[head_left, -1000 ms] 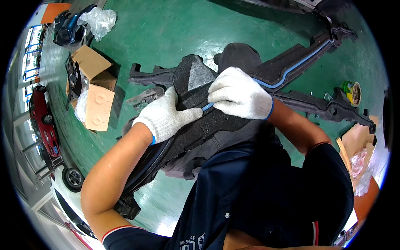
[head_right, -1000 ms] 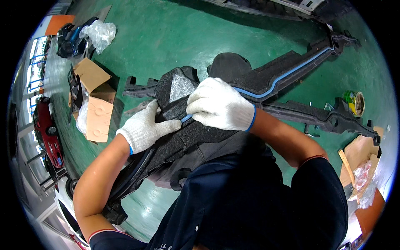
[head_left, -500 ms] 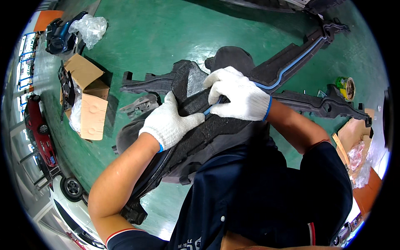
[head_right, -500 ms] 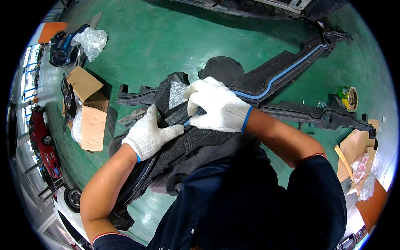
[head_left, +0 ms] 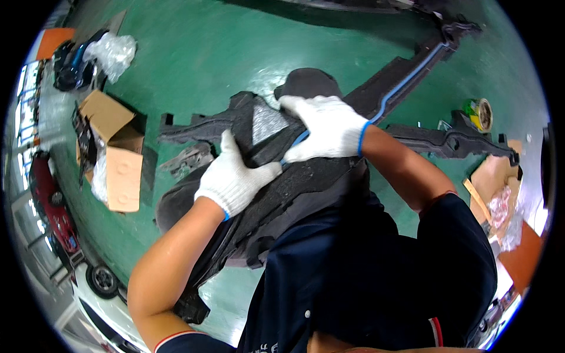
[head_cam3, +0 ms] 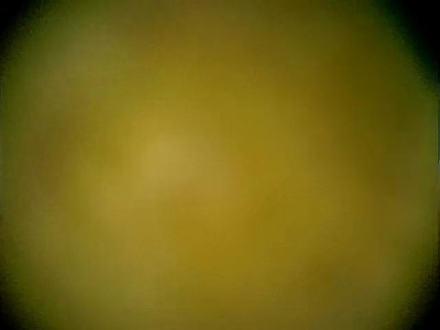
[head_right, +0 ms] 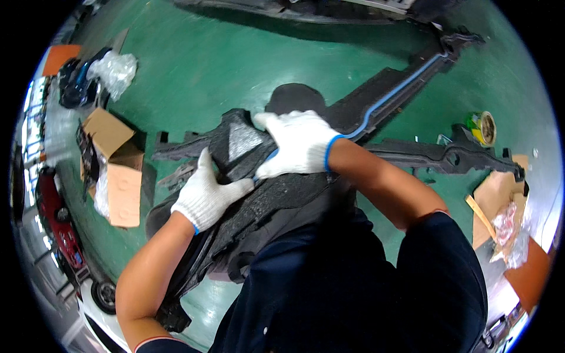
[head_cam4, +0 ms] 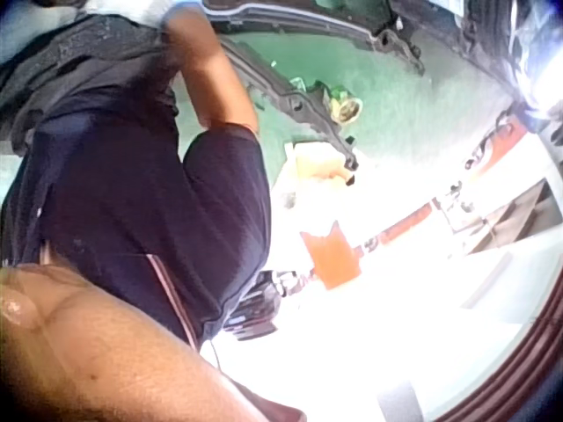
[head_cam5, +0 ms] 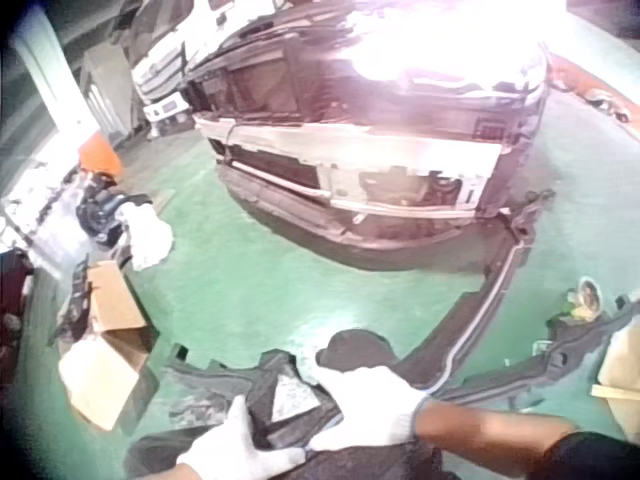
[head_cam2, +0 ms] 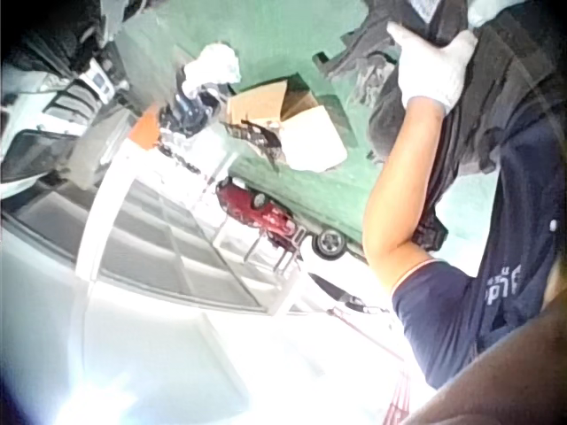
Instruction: The person sits on the floor of a garage and assembles a long, black plastic car trim piece. They insert a blue rubber seal into a groove along the trim and attach small black plastic clips to the piece.
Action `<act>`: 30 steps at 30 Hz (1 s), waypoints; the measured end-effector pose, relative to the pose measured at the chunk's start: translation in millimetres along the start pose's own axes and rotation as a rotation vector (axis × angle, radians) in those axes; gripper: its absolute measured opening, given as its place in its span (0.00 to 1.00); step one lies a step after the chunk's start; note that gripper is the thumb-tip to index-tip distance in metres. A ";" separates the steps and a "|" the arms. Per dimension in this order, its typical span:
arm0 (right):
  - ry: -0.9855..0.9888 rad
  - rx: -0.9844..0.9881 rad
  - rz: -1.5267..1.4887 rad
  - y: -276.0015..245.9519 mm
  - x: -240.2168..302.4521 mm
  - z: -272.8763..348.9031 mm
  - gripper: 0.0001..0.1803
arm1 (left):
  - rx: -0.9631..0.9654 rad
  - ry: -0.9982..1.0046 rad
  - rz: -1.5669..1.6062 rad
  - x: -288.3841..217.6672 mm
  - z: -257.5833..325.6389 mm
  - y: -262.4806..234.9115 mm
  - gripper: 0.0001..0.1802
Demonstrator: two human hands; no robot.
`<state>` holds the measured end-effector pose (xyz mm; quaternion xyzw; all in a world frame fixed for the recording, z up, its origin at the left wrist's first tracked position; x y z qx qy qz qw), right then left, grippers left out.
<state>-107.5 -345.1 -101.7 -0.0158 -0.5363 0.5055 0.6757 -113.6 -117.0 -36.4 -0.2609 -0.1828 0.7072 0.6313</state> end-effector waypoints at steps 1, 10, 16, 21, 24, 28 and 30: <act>0.015 0.036 0.046 -1.8 4.0 -1.7 0.67 | -0.011 0.009 0.017 -0.8 1.9 -0.7 0.80; -0.063 0.130 -0.040 -9.4 -1.8 -11.6 0.66 | -0.045 0.027 0.044 -1.2 4.8 4.1 0.78; -0.170 0.214 -0.180 -16.9 -24.0 -19.4 0.57 | -0.052 0.080 0.060 2.8 3.1 3.2 0.77; -0.249 0.324 -0.216 -29.1 -36.5 -25.2 0.46 | 0.094 0.078 0.071 9.1 9.2 -12.5 0.68; -0.303 0.346 -0.316 -31.4 -43.5 -25.5 0.45 | 0.130 0.114 0.023 12.5 23.2 -23.9 0.58; -0.281 0.327 -0.257 -38.1 -54.2 -20.6 0.42 | 0.083 0.242 -0.084 43.7 52.9 -35.4 0.51; -0.240 0.288 -0.416 -37.3 -58.4 -16.7 0.42 | 0.120 0.226 -0.153 48.3 67.7 -44.6 0.51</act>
Point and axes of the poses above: each hand's wrist, its own z-axis away from the middle knuckle, its own y-axis out of the palm, x = y × z, the point moved 3 cm from there along -z, towards the middle knuckle, and after that the axes turned 7 degrees about x, right-handed, at the moved point
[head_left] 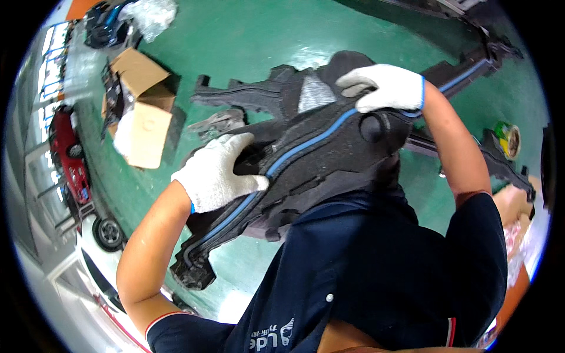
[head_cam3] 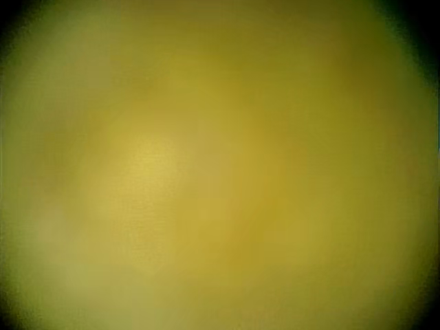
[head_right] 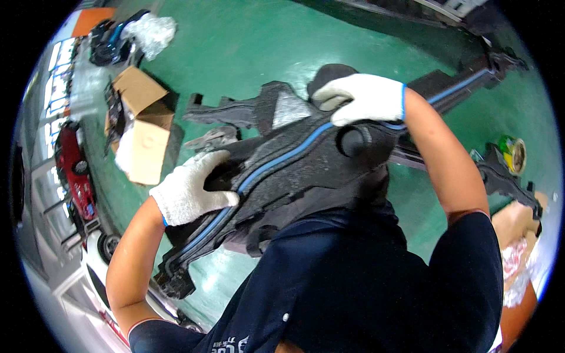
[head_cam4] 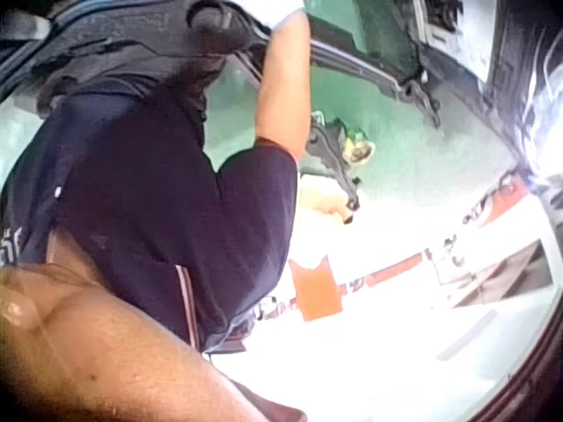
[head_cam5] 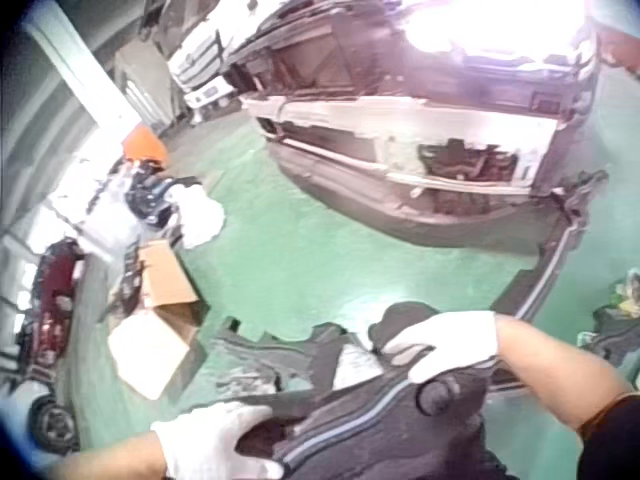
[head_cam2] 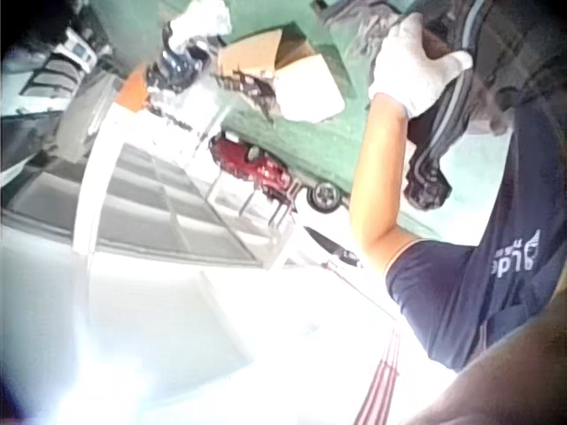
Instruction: The person sits on the floor of a garage and assembles a long, black plastic car trim piece. They insert a blue rubber seal into a groove along the trim and attach small black plastic clips to the piece.
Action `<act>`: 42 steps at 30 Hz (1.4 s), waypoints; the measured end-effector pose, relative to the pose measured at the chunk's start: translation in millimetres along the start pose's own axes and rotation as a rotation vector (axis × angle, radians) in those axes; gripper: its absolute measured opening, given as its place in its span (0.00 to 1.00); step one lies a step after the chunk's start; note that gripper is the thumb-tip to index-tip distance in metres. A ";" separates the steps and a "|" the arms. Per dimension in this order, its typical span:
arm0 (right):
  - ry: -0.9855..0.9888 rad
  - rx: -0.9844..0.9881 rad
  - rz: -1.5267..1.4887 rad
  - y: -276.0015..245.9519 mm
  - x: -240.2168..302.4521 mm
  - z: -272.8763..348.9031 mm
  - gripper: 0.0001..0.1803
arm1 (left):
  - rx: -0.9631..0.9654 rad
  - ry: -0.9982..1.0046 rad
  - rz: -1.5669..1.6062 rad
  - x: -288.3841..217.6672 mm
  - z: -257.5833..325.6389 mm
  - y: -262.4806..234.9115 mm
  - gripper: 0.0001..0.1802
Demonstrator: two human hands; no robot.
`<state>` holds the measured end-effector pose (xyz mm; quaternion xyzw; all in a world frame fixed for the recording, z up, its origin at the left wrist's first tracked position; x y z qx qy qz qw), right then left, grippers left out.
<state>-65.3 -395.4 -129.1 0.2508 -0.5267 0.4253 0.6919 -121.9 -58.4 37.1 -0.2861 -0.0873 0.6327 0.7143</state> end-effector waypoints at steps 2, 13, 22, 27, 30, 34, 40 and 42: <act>0.017 -0.001 -0.073 4.4 -5.3 1.1 0.44 | -0.002 -0.002 -0.045 7.6 19.2 5.4 0.48; -0.009 -0.155 0.244 -2.2 -10.3 17.6 0.45 | -0.114 -0.105 -0.328 13.6 132.0 16.5 0.55; 0.046 -0.461 0.686 -7.4 -49.9 96.1 0.47 | -0.055 -0.488 0.359 52.3 162.9 56.6 0.50; 0.164 -0.594 0.709 4.5 -64.9 130.2 0.53 | 0.015 -0.481 0.496 63.4 163.5 65.7 0.31; 0.190 -0.671 0.705 9.4 -68.1 141.8 0.52 | -0.022 -0.458 0.577 57.4 163.3 62.3 0.28; 0.266 -1.039 0.533 8.0 -79.2 163.2 0.48 | 0.020 -0.479 0.594 61.8 162.7 58.0 0.28; 0.688 -1.536 -0.242 58.1 -133.4 175.2 0.59 | 0.092 -0.438 0.374 46.9 160.7 32.9 0.32; 0.368 -1.252 -1.032 92.7 -140.8 146.0 0.58 | 0.160 -0.496 0.353 33.3 155.4 18.7 0.31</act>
Point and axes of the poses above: each hand's wrist, its own z-axis away from the middle knuckle, its own y-axis out of the palm, x = y × z, the point moved 3 cm from there along -z, towards the middle knuckle, and after that the axes turned 7 degrees about x, right-handed, at the moved point
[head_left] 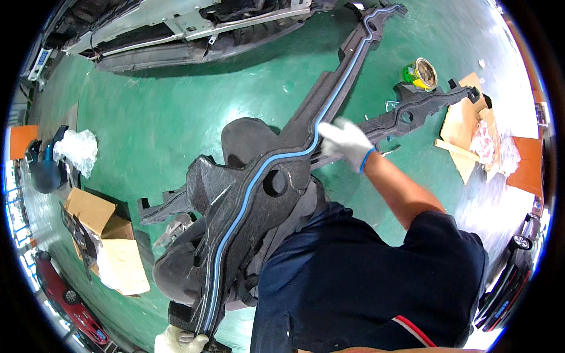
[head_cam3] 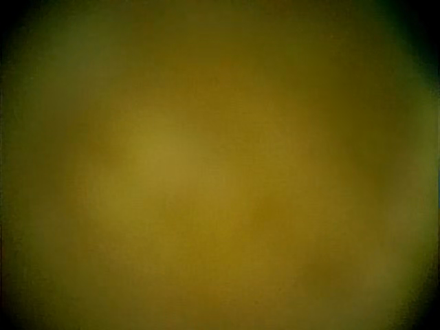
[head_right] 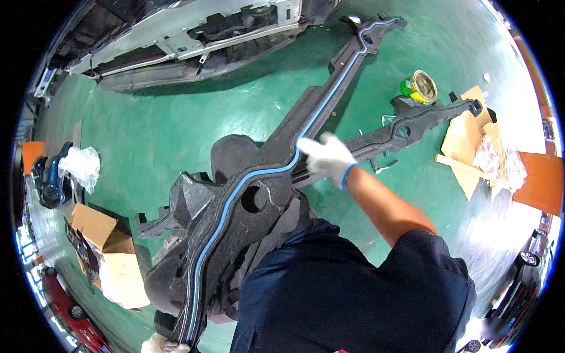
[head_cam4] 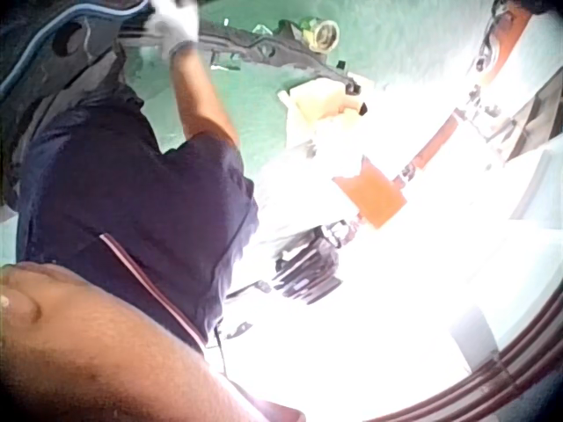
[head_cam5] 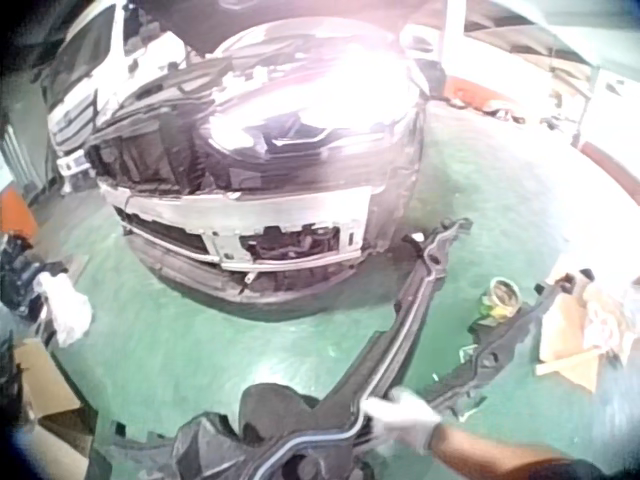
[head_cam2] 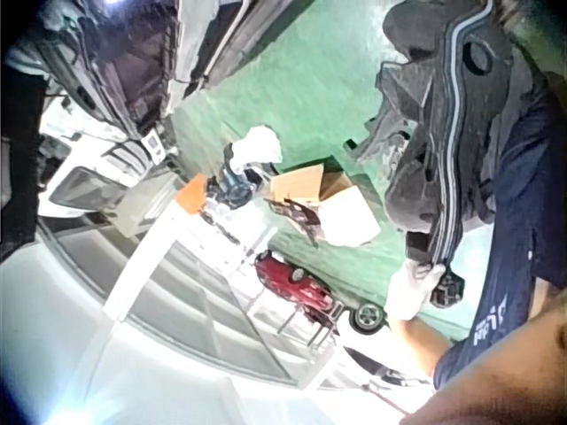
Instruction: The person sits on the floor of a garage and assembles a long, black plastic car trim piece. They insert a blue rubber seal into a groove along the trim and attach small black plastic clips to the piece.
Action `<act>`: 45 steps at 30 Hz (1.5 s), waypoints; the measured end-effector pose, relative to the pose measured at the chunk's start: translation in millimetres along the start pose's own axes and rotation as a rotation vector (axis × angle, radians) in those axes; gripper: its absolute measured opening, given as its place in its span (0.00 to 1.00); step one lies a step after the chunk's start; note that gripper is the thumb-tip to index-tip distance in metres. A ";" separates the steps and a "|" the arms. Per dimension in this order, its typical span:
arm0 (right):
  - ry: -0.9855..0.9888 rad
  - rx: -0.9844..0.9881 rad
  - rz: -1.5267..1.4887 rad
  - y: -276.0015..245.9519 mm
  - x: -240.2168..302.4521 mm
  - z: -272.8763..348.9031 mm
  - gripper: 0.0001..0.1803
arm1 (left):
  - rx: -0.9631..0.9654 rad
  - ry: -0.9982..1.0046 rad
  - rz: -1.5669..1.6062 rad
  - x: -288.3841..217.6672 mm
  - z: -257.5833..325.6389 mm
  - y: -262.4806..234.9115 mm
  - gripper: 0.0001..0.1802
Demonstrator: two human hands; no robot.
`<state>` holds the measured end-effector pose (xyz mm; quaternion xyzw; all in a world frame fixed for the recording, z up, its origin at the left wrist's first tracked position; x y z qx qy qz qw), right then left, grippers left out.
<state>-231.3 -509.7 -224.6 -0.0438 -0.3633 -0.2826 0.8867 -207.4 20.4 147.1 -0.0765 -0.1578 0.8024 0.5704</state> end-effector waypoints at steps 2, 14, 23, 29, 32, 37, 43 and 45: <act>0.076 0.269 -0.241 31.0 -14.4 16.3 0.60 | 0.099 -0.146 -0.057 -20.0 4.9 -9.9 0.29; -0.192 0.116 -0.417 74.7 -27.3 25.5 0.56 | 0.001 0.031 -0.507 -39.1 24.1 -45.2 0.27; -0.261 0.085 -0.238 99.6 -22.1 36.4 0.52 | -0.271 1.019 -0.933 -263.8 -49.4 -22.0 0.51; -0.206 0.197 -0.089 130.7 -45.5 79.3 0.30 | -0.063 0.740 -0.901 -337.3 -171.8 27.4 0.70; -0.147 0.383 -0.238 121.4 -18.1 115.2 0.31 | -0.044 0.803 -0.715 -320.0 -198.2 29.5 0.71; -0.365 0.034 0.647 89.1 1.2 109.3 0.39 | -0.057 0.849 -0.527 -295.5 -207.1 40.0 0.66; -0.521 0.151 0.832 102.7 37.7 107.4 0.38 | 0.004 0.906 -0.408 -294.1 -213.5 38.5 0.60; -0.472 0.175 0.865 106.0 45.1 104.0 0.38 | 0.031 0.902 -0.376 -295.2 -214.0 38.8 0.60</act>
Point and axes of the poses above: each hand's wrist, its own z-axis away from the middle knuckle, its own y-axis out of the palm, x = y × z, the point moved 3 cm from there along -z, towards the middle knuckle, and after that the axes turned 7 degrees about x, right-handed, at the moved point
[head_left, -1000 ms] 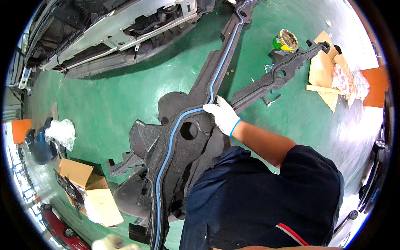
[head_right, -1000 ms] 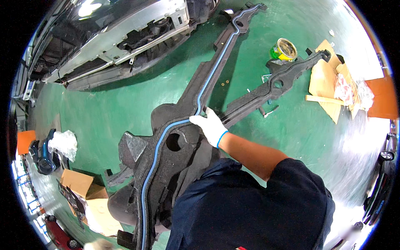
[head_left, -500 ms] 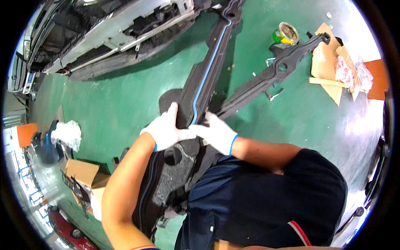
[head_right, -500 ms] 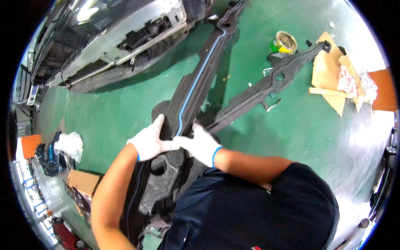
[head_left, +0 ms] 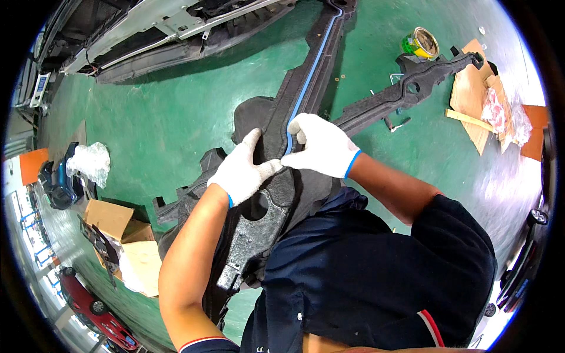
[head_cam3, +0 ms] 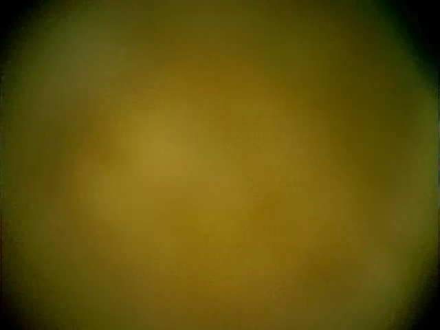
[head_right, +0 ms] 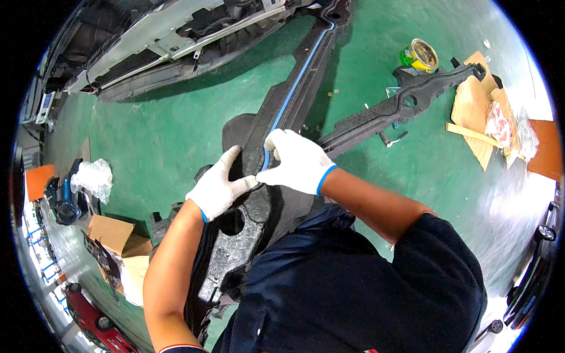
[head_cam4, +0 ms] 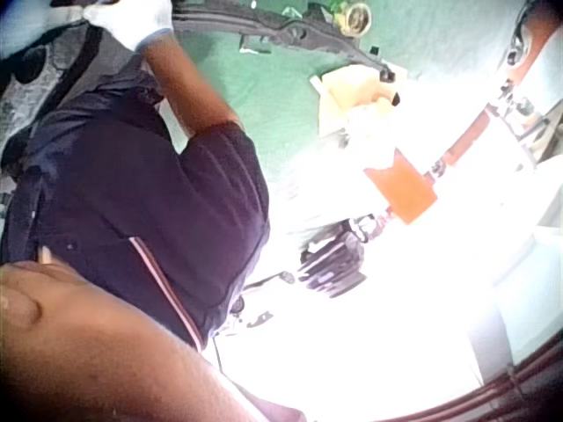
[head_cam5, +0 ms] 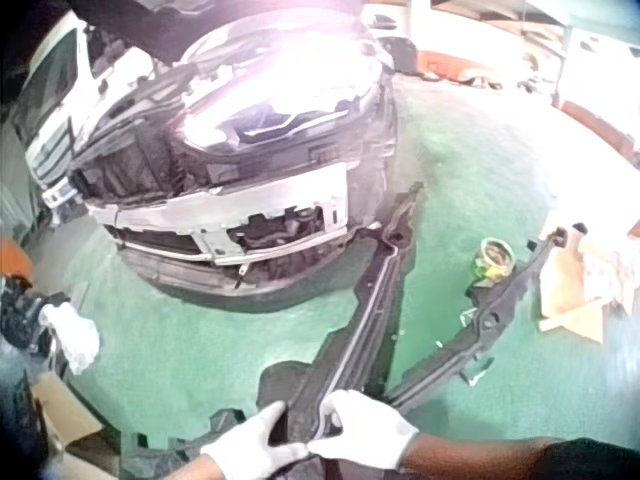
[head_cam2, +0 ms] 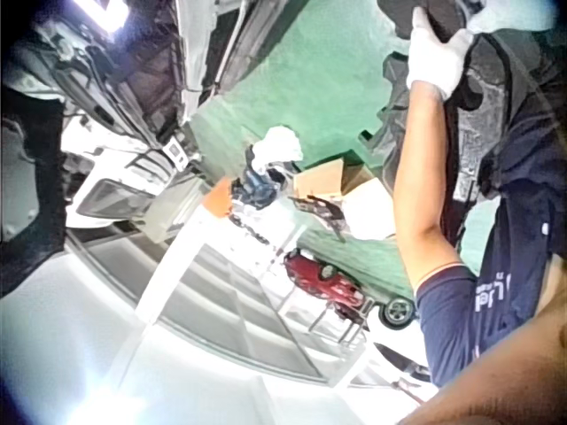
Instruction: The person sits on the floor of a garage and assembles a long, black plastic car trim piece. They insert a blue rubber seal into a groove along the trim and attach small black plastic clips to the piece.
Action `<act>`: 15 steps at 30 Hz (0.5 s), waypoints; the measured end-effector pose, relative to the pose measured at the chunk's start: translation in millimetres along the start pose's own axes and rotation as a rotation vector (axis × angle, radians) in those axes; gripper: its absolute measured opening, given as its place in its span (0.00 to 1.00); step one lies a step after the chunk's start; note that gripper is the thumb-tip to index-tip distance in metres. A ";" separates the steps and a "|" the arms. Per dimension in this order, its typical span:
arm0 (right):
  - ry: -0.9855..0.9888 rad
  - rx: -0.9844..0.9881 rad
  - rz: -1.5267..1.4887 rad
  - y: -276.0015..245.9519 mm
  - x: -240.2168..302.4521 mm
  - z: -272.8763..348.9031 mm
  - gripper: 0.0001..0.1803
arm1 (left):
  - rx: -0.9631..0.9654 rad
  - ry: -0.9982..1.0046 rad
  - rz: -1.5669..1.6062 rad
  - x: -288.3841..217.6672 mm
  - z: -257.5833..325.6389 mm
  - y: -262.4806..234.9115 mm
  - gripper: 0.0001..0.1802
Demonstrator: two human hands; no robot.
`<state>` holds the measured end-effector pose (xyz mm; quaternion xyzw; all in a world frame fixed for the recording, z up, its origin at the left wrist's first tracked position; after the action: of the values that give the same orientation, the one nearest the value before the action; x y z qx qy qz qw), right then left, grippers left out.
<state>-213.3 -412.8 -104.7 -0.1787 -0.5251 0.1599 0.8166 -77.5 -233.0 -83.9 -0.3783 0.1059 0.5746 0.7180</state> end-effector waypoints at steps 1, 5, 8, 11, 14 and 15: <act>0.017 0.023 0.010 -1.5 1.4 -3.2 0.38 | -0.001 -0.004 0.021 0.1 -1.0 0.9 0.60; -0.001 0.115 0.095 -6.4 0.1 -18.5 0.39 | -0.047 -0.022 0.021 -1.9 0.6 2.1 0.59; -0.023 0.197 0.135 -13.6 -1.3 -32.8 0.40 | -0.075 -0.031 0.013 -6.8 4.0 2.1 0.60; -0.053 0.295 0.183 -22.9 3.3 -48.6 0.38 | -0.097 -0.040 0.018 -4.2 3.0 4.0 0.59; -0.088 0.378 0.298 -27.4 5.7 -63.8 0.37 | -0.102 -0.052 0.020 -8.2 4.6 2.5 0.59; -0.098 0.407 0.325 -28.6 4.8 -68.2 0.37 | -0.110 -0.051 0.010 -7.9 4.1 3.1 0.60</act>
<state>-146.9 -444.4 -114.0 -0.0848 -0.4856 0.3998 0.7728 -83.9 -236.0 -77.8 -0.4021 0.0578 0.5926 0.6956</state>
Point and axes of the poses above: each hand's wrist, its own z-axis away from the middle knuckle, its own y-axis out of the palm, x = y × z, the point moved 3 cm from there along -z, towards the middle knuckle, and after that the axes turned 7 degrees about x, right-handed, at the moved point
